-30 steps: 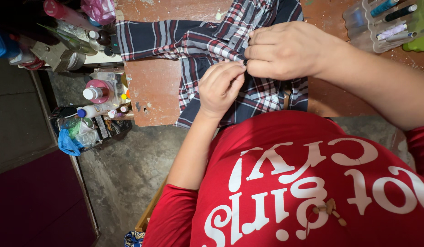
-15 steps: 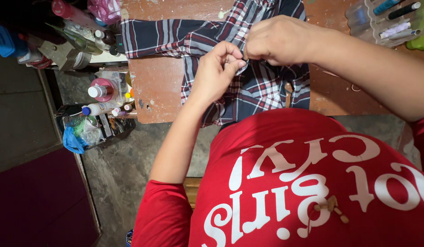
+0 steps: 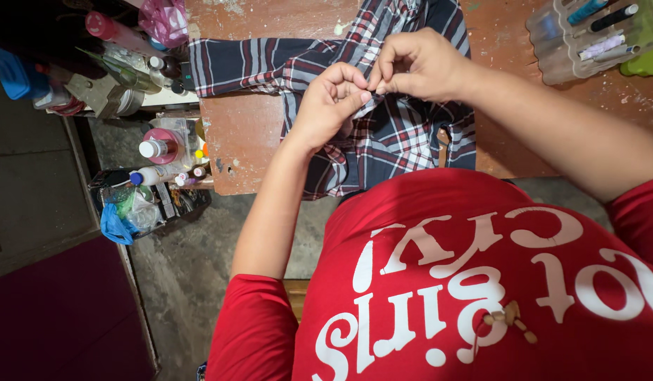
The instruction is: The person sews a button onto the placket of a plaid shirt using a needle and thread. They then trim the thread with scissors, smooth the shirt, and prepare a new needle and thread for another repair.
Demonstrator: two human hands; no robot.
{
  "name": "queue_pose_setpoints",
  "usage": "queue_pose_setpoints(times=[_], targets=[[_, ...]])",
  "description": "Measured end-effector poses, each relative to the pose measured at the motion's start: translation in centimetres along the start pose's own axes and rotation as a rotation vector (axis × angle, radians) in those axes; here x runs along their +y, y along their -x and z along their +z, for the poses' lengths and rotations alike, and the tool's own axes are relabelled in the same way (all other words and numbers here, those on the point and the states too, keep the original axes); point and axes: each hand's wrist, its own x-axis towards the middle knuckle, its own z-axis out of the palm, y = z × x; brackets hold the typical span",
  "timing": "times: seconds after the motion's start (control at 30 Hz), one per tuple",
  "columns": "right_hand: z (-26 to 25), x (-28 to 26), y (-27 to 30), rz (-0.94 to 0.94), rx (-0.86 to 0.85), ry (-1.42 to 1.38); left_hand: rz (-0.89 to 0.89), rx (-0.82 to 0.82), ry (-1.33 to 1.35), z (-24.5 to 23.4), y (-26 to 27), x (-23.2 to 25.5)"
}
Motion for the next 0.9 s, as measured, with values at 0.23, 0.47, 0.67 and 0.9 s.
queue_pose_setpoints(times=[0.23, 0.47, 0.67, 0.9], targets=[[0.8, 2.3, 1.1, -0.088, 0.072, -0.295, 0.047, -0.011, 0.083, 0.0, -0.5, -1.0], [2.0, 0.2, 1.8, -0.128, 0.157, -0.243, 0.07, 0.024, 0.162, -0.4, -0.9, -2.0], [3.4, -2.3, 1.8, -0.301, 0.251, 0.409, 0.103, 0.058, 0.196, -0.6, -1.8, -3.2], [3.2, -1.1, 1.9, -0.399, 0.302, 0.481, 0.108, 0.071, 0.178, -1.0, -2.3, -4.0]])
